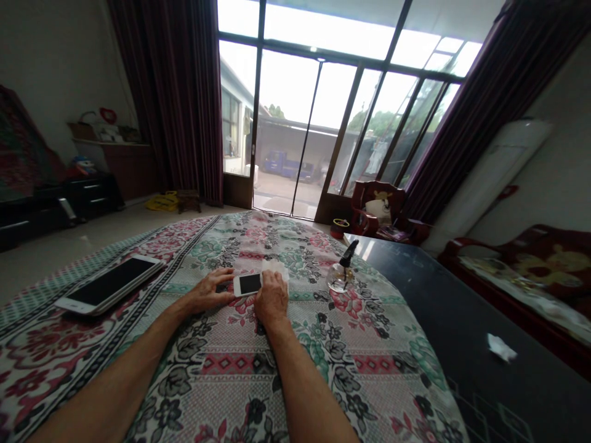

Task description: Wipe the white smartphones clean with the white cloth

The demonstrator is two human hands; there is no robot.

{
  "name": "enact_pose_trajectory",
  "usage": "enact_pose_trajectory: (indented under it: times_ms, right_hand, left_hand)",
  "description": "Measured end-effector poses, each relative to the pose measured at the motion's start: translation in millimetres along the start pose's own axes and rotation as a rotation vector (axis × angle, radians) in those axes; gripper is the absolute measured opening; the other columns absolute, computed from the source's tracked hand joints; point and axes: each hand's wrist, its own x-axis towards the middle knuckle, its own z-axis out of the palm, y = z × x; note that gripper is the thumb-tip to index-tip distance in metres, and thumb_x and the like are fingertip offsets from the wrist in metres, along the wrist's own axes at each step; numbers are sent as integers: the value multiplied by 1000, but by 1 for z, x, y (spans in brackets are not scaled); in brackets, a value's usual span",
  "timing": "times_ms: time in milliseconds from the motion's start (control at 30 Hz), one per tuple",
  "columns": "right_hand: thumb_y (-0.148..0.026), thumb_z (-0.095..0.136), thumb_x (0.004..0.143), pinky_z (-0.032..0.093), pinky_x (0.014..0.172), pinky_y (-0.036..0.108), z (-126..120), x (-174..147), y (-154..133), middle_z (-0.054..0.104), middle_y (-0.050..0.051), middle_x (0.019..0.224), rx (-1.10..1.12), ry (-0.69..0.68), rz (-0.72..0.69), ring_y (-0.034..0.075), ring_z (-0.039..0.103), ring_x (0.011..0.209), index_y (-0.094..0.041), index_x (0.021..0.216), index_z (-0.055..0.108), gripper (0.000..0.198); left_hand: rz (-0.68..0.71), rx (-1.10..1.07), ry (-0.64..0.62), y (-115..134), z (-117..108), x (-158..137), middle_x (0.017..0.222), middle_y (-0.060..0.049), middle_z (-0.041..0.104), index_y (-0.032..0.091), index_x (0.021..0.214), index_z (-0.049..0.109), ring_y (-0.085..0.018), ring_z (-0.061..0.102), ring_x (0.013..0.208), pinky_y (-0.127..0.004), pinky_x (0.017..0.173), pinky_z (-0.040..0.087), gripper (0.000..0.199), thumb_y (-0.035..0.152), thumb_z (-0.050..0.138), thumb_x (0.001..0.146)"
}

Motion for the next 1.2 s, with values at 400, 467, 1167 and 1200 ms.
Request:
enact_pose_trajectory:
  times_ms: [400,467,1167,1200]
  right_hand:
    - [-11,43,87,38,94,30,14,-6,-31,63,9,111,226,-52,-326,19,53,105,-17,114,57,31]
    - [-12,44,87,38,93,30,15,-3,-28,64,8,108,232,-58,-346,19,53,103,-18,111,58,28]
    - [-12,44,88,35,91,29,2,17,14,64,10,108,36,28,25,20,54,103,-16,114,60,31]
    - [-12,43,88,35,91,29,3,16,11,64,9,107,38,20,6,20,53,103,-17,112,60,30]
  left_hand:
    - [157,-36,19,8,-7,2,122,-7,63,21,103,72,-26,54,116,-39,103,39,33,25,66,71]
    - [176,-39,17,8,-7,2,121,-7,63,21,103,72,-26,54,116,-39,103,40,32,25,65,72]
    - [6,0,11,4,-4,0,135,-12,56,19,112,68,-31,46,128,-46,109,34,46,37,70,70]
    - [11,2,15,4,-3,0,134,-12,56,19,112,68,-31,47,128,-45,109,35,46,37,70,70]
